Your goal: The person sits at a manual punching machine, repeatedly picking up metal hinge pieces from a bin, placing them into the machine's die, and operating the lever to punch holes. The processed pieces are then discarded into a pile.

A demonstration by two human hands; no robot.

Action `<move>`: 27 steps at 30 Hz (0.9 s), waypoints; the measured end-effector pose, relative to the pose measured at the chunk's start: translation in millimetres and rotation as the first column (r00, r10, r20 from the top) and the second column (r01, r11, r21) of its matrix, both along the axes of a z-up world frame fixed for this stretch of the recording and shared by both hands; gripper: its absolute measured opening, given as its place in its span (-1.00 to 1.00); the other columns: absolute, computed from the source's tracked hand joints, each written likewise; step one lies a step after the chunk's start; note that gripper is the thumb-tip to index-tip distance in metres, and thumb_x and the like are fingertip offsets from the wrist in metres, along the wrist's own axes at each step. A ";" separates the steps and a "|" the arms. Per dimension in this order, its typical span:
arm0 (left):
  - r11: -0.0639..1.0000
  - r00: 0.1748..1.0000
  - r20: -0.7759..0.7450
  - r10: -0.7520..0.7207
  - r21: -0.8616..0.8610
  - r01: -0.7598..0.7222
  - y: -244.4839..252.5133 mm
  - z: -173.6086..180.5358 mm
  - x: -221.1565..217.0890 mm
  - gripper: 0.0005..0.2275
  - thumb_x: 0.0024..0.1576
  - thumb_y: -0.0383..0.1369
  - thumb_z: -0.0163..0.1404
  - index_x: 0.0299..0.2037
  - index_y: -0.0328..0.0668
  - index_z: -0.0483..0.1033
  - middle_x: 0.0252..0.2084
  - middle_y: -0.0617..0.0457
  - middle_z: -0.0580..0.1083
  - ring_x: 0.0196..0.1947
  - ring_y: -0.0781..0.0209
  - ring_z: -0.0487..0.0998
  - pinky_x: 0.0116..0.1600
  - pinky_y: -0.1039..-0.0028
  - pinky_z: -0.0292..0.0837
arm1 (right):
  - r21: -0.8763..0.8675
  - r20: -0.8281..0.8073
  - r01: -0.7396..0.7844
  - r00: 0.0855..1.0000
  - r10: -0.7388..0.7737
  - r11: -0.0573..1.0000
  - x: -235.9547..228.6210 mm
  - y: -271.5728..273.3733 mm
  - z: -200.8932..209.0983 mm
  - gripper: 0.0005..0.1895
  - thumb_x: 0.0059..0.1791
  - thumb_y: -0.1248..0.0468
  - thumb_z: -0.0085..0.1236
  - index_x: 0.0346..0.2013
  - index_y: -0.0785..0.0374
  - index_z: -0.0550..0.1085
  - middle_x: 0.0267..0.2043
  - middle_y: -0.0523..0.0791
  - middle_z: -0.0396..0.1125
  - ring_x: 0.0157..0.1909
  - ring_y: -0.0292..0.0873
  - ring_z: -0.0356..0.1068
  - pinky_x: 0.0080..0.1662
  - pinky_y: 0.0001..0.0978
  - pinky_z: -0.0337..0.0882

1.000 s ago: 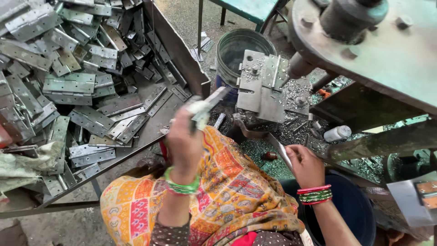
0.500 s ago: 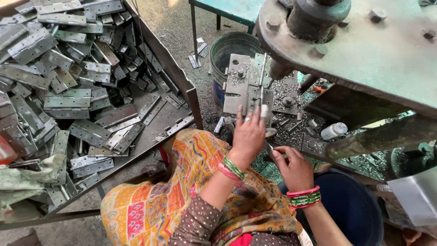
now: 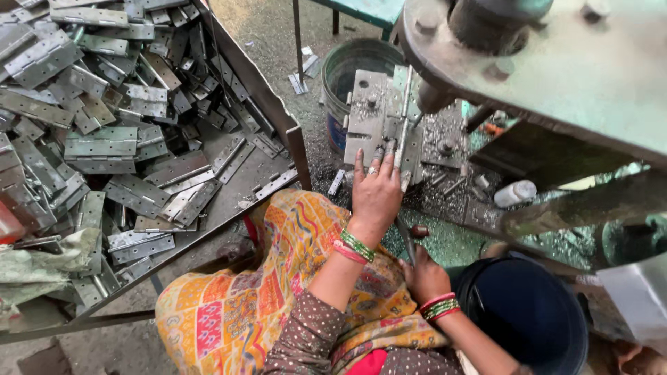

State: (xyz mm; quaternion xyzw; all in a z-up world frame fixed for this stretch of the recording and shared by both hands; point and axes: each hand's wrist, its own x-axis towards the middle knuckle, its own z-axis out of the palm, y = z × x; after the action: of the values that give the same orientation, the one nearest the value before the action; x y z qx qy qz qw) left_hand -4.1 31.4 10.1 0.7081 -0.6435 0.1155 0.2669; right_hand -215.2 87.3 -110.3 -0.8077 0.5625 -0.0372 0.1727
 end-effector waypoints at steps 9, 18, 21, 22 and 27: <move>0.999 0.998 0.058 0.032 0.042 -0.034 -21.1 -6.1 5.0 -0.78 0.17 -0.41 -0.08 -0.11 -0.30 0.60 0.14 -0.09 0.50 0.13 -0.01 0.53 0.56 -0.05 -0.11 | 0.183 -0.127 -0.105 0.984 0.129 0.978 -4.9 -56.1 52.3 -0.40 -0.01 -0.19 0.10 -0.10 0.30 0.28 -0.46 0.16 0.46 -0.38 0.27 0.50 -0.33 0.12 0.47; 0.997 0.994 0.092 0.061 0.042 -0.065 -30.1 -8.1 2.1 -0.73 0.13 -0.41 -0.04 -0.05 -0.38 0.60 0.11 -0.10 0.51 0.06 0.01 0.53 0.55 -0.05 -0.11 | 0.051 0.087 0.001 0.996 -0.005 0.999 -14.4 -4.6 -18.2 -0.57 -0.01 0.01 0.08 -0.13 0.33 0.28 -0.45 0.25 0.42 -0.37 0.34 0.47 -0.31 0.19 0.45; 0.999 0.999 0.004 0.035 -0.025 -0.035 -18.9 -10.6 -1.8 -0.76 0.22 -0.33 -0.04 -0.13 -0.37 0.60 0.10 -0.16 0.51 0.11 -0.06 0.51 0.53 -0.07 -0.12 | 0.150 0.065 -0.008 0.998 -0.002 0.989 -17.1 -9.3 -11.3 -0.38 -0.03 -0.03 0.12 0.05 0.39 0.19 -0.46 0.28 0.41 -0.37 0.35 0.47 -0.30 0.19 0.45; 0.998 0.999 0.025 0.038 -0.050 -0.037 -22.6 -8.5 0.5 -0.75 0.19 -0.33 -0.04 -0.13 -0.38 0.61 0.10 -0.15 0.51 0.11 -0.05 0.51 0.53 -0.06 -0.12 | 0.178 0.057 -0.026 0.998 0.016 0.984 -12.9 -21.3 -0.8 -0.27 -0.05 -0.06 0.14 0.14 0.42 0.15 -0.47 0.29 0.41 -0.37 0.35 0.48 -0.30 0.18 0.45; 0.998 0.999 0.017 0.029 0.054 -0.030 -39.4 -12.3 5.2 -0.82 0.16 -0.42 -0.07 -0.17 -0.25 0.62 0.13 -0.07 0.50 0.15 0.00 0.51 0.55 -0.05 -0.15 | 0.233 -0.116 -0.059 0.989 0.088 0.971 -4.7 -61.7 46.4 -0.39 -0.03 -0.21 0.12 -0.11 0.30 0.31 -0.40 0.18 0.47 -0.35 0.27 0.51 -0.28 0.09 0.48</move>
State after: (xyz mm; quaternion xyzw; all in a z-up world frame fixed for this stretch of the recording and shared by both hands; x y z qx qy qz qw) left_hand 1.1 -8.0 -2.2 0.7234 -0.6382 0.1076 0.2405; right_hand -219.9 25.5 -63.8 -0.8036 0.5423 0.0851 0.2300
